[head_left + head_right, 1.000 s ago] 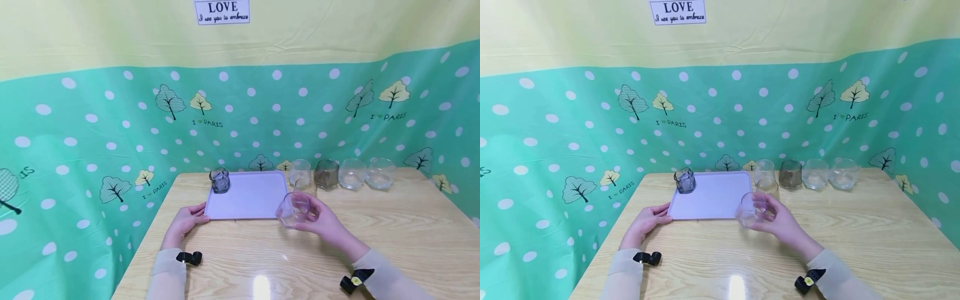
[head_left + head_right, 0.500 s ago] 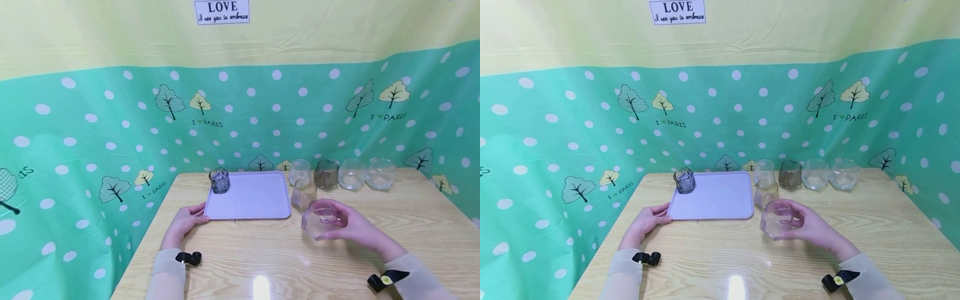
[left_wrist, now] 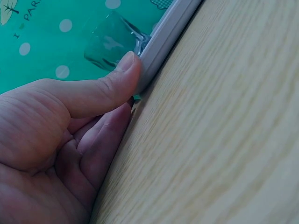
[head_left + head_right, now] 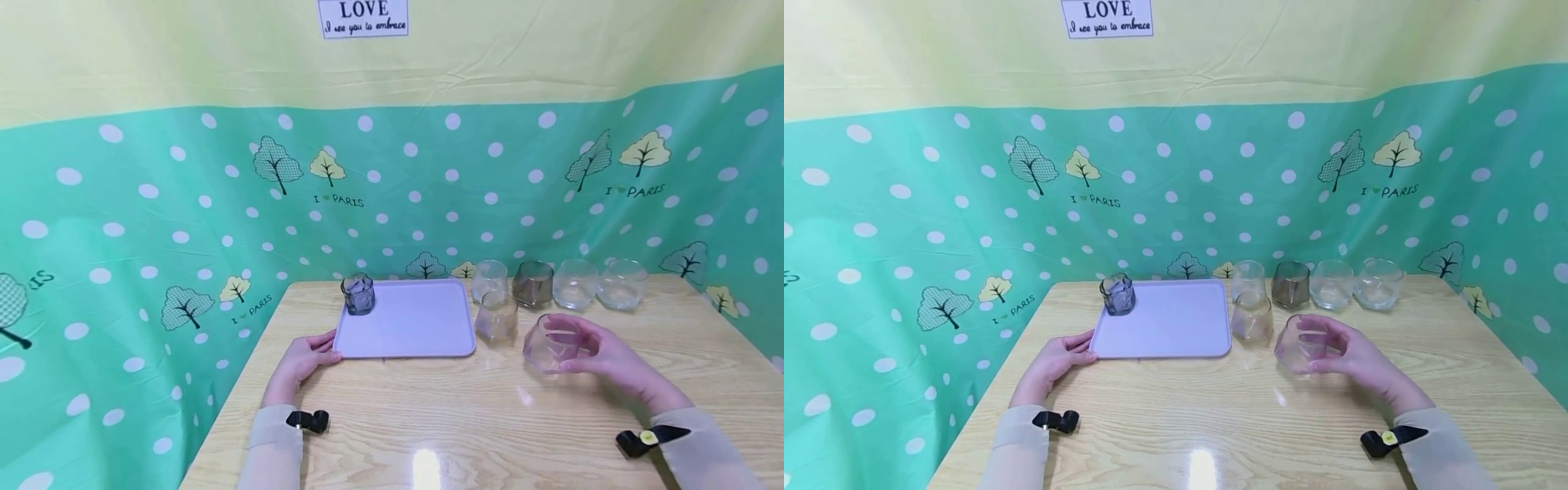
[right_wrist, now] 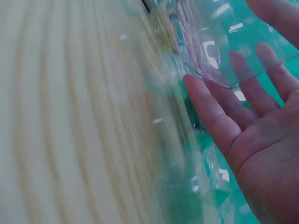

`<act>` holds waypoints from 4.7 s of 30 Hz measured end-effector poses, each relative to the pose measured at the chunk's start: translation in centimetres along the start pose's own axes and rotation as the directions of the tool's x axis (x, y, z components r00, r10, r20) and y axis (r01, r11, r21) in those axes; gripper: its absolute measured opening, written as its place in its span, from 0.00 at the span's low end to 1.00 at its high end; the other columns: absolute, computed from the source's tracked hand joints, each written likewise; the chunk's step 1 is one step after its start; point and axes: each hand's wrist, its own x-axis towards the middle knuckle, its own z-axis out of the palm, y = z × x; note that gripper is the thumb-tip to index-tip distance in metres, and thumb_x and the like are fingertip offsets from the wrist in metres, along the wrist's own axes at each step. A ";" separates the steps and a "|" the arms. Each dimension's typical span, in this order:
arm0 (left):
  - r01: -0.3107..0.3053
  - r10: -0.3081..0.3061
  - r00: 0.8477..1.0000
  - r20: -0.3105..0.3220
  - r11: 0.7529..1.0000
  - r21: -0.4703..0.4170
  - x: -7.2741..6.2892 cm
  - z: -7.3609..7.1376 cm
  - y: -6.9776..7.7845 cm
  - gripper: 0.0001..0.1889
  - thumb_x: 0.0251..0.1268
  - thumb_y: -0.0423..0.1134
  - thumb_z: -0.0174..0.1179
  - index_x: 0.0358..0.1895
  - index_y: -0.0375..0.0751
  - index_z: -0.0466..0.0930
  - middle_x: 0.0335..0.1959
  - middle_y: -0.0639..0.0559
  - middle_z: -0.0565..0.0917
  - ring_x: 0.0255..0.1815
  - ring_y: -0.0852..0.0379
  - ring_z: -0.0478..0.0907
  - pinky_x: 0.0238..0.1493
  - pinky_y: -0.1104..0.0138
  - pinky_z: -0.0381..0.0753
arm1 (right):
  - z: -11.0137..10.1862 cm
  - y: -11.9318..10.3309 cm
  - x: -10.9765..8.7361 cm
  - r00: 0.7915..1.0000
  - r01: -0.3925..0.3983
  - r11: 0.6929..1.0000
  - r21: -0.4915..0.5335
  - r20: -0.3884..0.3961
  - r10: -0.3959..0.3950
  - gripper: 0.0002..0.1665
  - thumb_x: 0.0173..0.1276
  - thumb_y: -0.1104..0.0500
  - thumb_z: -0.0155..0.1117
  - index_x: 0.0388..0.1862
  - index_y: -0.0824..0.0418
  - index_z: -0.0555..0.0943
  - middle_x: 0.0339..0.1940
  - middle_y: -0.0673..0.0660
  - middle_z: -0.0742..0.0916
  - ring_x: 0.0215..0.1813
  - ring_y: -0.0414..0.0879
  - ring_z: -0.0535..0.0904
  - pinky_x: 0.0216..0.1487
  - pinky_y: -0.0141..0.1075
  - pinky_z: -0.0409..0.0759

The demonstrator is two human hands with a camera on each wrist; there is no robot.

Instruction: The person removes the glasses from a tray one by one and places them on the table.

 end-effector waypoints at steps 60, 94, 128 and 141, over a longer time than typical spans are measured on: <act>-0.003 0.003 1.000 0.006 1.000 -0.013 -0.2 0.1 0.0 0.35 0.57 0.34 0.81 0.70 0.35 0.80 0.64 0.41 0.84 0.80 0.39 0.65 0.83 0.44 0.53 | -1.1 1.1 3.1 0.982 -0.096 0.992 -0.082 -0.168 0.081 0.53 0.69 0.65 0.76 0.85 0.69 0.56 0.80 0.76 0.68 0.60 0.27 0.76 0.58 0.21 0.78; 0.009 -0.009 1.000 0.001 1.000 -0.014 -0.2 0.1 0.1 0.35 0.57 0.34 0.81 0.70 0.37 0.80 0.63 0.41 0.85 0.82 0.37 0.61 0.84 0.41 0.50 | -0.6 1.1 2.7 0.984 -0.104 0.991 -0.085 -0.151 0.091 0.62 0.67 0.66 0.76 0.90 0.61 0.47 0.84 0.76 0.59 0.75 0.75 0.66 0.60 0.16 0.70; -0.006 0.006 1.000 0.003 1.000 -0.001 -0.1 -0.4 0.0 0.35 0.57 0.36 0.81 0.70 0.38 0.81 0.65 0.42 0.84 0.82 0.37 0.62 0.84 0.43 0.51 | 10.6 -9.8 6.7 0.613 0.386 0.912 -0.140 -0.700 -0.367 0.30 0.61 0.81 0.70 0.64 0.74 0.80 0.70 0.52 0.81 0.69 0.45 0.75 0.61 0.30 0.76; -0.011 0.011 1.000 -0.003 1.000 -0.015 -0.2 -0.2 -0.3 0.35 0.56 0.36 0.82 0.70 0.38 0.82 0.63 0.42 0.86 0.82 0.37 0.62 0.84 0.42 0.51 | 20.7 -9.3 11.7 0.903 0.191 0.962 0.196 -0.418 -0.094 0.28 0.69 0.71 0.72 0.68 0.68 0.79 0.65 0.65 0.84 0.64 0.51 0.80 0.58 0.33 0.80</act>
